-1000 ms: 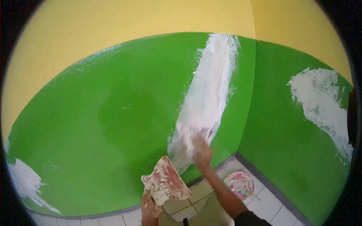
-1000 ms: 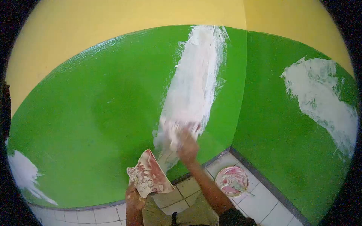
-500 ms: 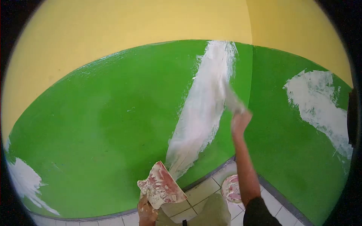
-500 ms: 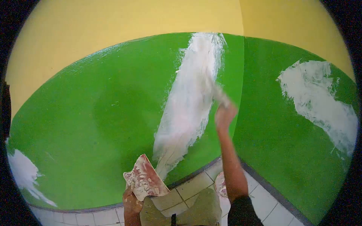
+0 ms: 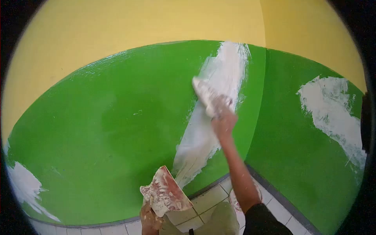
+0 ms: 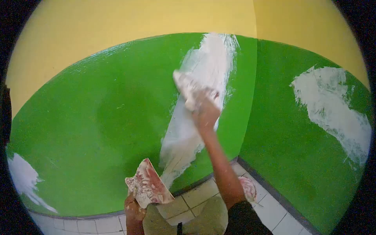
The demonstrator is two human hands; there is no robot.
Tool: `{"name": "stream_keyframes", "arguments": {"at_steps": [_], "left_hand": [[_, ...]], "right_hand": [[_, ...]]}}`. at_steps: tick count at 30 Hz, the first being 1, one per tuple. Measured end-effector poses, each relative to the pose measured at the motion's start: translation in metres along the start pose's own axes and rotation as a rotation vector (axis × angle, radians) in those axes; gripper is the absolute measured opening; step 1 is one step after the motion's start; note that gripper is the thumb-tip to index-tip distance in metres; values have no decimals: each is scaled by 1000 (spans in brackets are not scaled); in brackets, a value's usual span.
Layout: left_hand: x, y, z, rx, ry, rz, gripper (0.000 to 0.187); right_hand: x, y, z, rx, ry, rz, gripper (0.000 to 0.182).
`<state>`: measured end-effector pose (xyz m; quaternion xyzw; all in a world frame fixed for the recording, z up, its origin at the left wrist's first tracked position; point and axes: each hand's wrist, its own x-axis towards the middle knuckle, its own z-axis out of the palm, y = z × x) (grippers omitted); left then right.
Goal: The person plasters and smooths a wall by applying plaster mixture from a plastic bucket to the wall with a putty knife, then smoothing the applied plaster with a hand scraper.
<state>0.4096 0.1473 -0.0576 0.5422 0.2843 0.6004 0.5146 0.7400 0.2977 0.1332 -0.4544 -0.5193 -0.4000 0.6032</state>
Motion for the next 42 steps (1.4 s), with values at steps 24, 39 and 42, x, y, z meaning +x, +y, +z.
{"name": "stream_keyframes", "arguments": {"at_steps": [24, 39, 42], "left_hand": [[1, 21, 30, -845, 343, -337, 31], [10, 51, 72, -781, 633, -350, 33], [1, 28, 53, -796, 579, -335, 33]], "right_hand": [[39, 52, 0, 30, -7, -151, 48], [-263, 18, -26, 322, -529, 233, 39], [-207, 43, -38, 186, -367, 213, 33]]}}
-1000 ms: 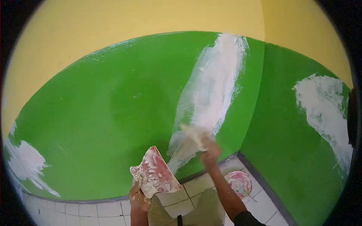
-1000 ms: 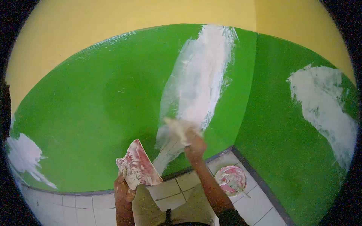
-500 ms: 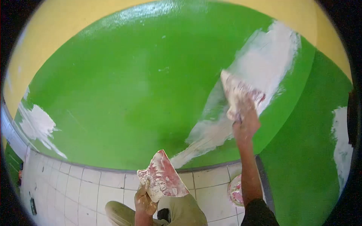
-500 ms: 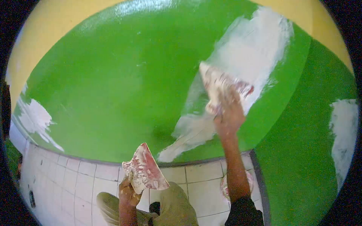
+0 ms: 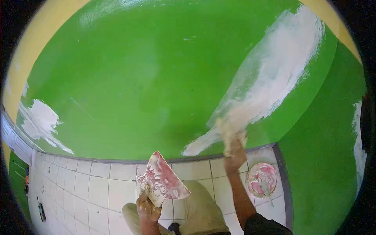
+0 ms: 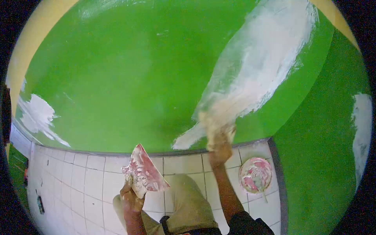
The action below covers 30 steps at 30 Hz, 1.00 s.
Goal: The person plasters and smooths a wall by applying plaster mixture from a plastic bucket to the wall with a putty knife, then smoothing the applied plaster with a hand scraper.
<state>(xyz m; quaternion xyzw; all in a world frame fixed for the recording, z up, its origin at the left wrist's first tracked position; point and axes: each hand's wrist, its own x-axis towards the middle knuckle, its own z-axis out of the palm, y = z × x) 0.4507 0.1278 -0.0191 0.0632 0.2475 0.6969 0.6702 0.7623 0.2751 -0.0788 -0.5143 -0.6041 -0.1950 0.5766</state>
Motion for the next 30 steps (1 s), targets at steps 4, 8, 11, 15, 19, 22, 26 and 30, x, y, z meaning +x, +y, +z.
{"name": "stream_keyframes", "arguments": {"at_steps": [4, 8, 11, 15, 19, 22, 26, 30], "left_hand": [[5, 0, 4, 33, 97, -3, 35], [7, 4, -7, 129, 85, -30, 36], [17, 9, -14, 53, 15, -97, 37], [22, 12, -5, 52, 46, -126, 35], [29, 16, -36, -51, -8, -251, 37], [36, 23, -34, -40, -82, -308, 38], [32, 29, -35, -4, -95, -336, 40], [39, 31, -56, 21, -83, -312, 40]], "right_hand": [[80, 42, -16, -193, 207, 133, 33], [37, 42, 40, -74, 225, 199, 35], [-32, -25, 77, -142, 120, -21, 29], [-133, -41, 84, 87, -74, 194, 30], [-132, -38, 49, 139, -83, 453, 29], [-104, -30, 32, 900, 641, 1265, 10], [-81, -25, 67, 742, 672, 1182, 8], [-118, -41, 175, 95, 388, 1127, 31]]}}
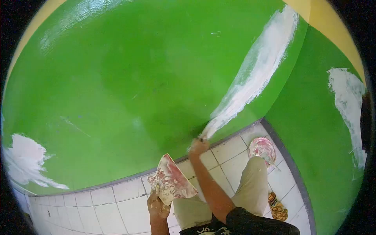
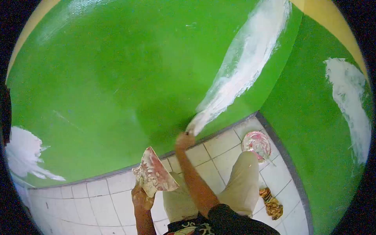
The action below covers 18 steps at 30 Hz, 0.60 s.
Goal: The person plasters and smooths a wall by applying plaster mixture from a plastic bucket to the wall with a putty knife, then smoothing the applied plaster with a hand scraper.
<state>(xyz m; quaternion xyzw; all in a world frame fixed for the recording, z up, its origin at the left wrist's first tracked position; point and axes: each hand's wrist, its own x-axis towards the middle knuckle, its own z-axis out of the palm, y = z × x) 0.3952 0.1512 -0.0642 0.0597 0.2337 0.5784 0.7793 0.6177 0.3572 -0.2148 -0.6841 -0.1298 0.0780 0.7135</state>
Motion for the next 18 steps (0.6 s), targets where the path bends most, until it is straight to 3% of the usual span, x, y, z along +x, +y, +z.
{"name": "stream_keyframes", "arguments": {"at_steps": [1, 3, 4, 6, 8, 10, 11, 12, 13, 15, 17, 18], "left_hand": [[1, 1, -2, 14, 47, 10, 40], [0, 3, 11, 10, 84, 30, 39], [0, -1, 19, -4, 115, 57, 39], [5, -1, 25, 0, 115, 50, 38], [4, 4, 21, 26, 87, 46, 38], [7, 5, 32, 46, 101, 65, 36], [8, 5, 35, 64, 106, 80, 35], [7, 7, 33, 70, 104, 75, 35], [8, 9, 27, 83, 85, 55, 35], [8, 9, 22, 102, 68, 43, 35], [5, 5, 21, 75, 33, 57, 40], [4, 5, 29, -15, 58, 25, 40]], "right_hand": [[-23, -8, 9, -141, 35, -128, 40], [-63, -75, -24, -166, -148, -116, 47], [-76, -83, -49, -170, -357, 128, 47], [-81, -86, -93, -116, -404, 99, 44], [-73, -25, -120, -83, -260, -5, 28], [-26, 20, -119, 300, -12, 158, 13], [6, -1, -109, 717, 58, 404, 11], [17, -21, -95, 547, 30, 306, 7], [23, -36, -81, 380, 3, 196, 18], [-2, -21, -31, 92, 145, 107, 15], [-47, -13, -25, -25, -12, 292, 10], [-62, -19, -40, -48, -133, 158, 11]]}}
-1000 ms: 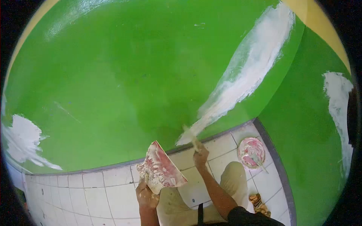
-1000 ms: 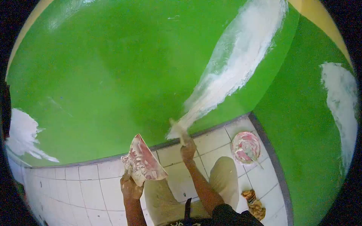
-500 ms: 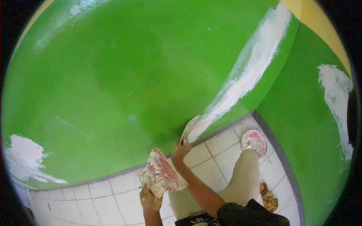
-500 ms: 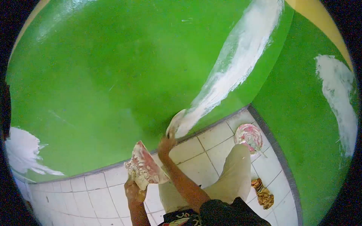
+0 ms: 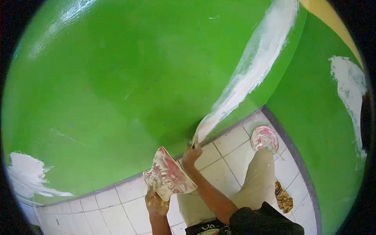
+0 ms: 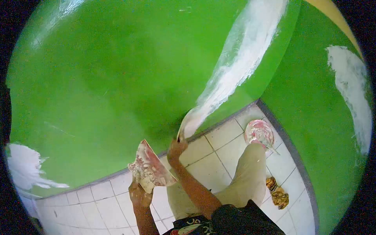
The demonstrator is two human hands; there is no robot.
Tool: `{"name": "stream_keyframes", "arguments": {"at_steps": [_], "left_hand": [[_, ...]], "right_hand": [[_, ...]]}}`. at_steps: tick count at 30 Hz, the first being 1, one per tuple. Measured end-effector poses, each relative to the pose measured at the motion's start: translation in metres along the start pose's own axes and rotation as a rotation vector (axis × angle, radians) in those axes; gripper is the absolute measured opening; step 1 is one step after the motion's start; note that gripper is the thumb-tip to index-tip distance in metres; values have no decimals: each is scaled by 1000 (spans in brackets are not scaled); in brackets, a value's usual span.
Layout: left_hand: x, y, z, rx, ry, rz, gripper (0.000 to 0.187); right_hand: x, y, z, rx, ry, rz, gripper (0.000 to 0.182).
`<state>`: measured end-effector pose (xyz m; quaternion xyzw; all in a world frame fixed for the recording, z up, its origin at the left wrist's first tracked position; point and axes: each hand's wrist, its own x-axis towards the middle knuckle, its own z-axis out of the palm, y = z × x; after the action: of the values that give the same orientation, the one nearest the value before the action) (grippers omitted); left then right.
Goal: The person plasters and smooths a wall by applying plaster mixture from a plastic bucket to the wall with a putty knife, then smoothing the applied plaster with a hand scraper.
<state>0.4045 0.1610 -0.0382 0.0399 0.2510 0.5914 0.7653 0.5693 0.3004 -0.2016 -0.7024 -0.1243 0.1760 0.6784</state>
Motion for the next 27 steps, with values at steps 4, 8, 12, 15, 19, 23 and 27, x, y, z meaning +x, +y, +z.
{"name": "stream_keyframes", "arguments": {"at_steps": [4, 8, 12, 15, 19, 23, 27], "left_hand": [[7, 5, -6, 3, 13, -39, 40], [5, 6, -9, 53, -44, -19, 38], [2, -8, -2, 40, -87, 31, 44], [3, -9, -11, 16, -70, 35, 45], [3, -4, -13, -44, -119, -40, 38], [3, -4, -5, -20, -40, -48, 36], [1, -11, -5, -19, -107, -59, 34]], "right_hand": [[16, 36, -71, 367, -144, -70, 24], [168, -76, -141, -88, 222, -495, 20], [294, -216, -150, -167, 398, -783, 22], [305, -229, -117, -139, 345, -752, 25], [226, -150, -60, -140, 123, -882, 42], [106, -37, -36, -301, -80, -1013, 40], [38, 52, -36, -159, -360, -993, 37]]}}
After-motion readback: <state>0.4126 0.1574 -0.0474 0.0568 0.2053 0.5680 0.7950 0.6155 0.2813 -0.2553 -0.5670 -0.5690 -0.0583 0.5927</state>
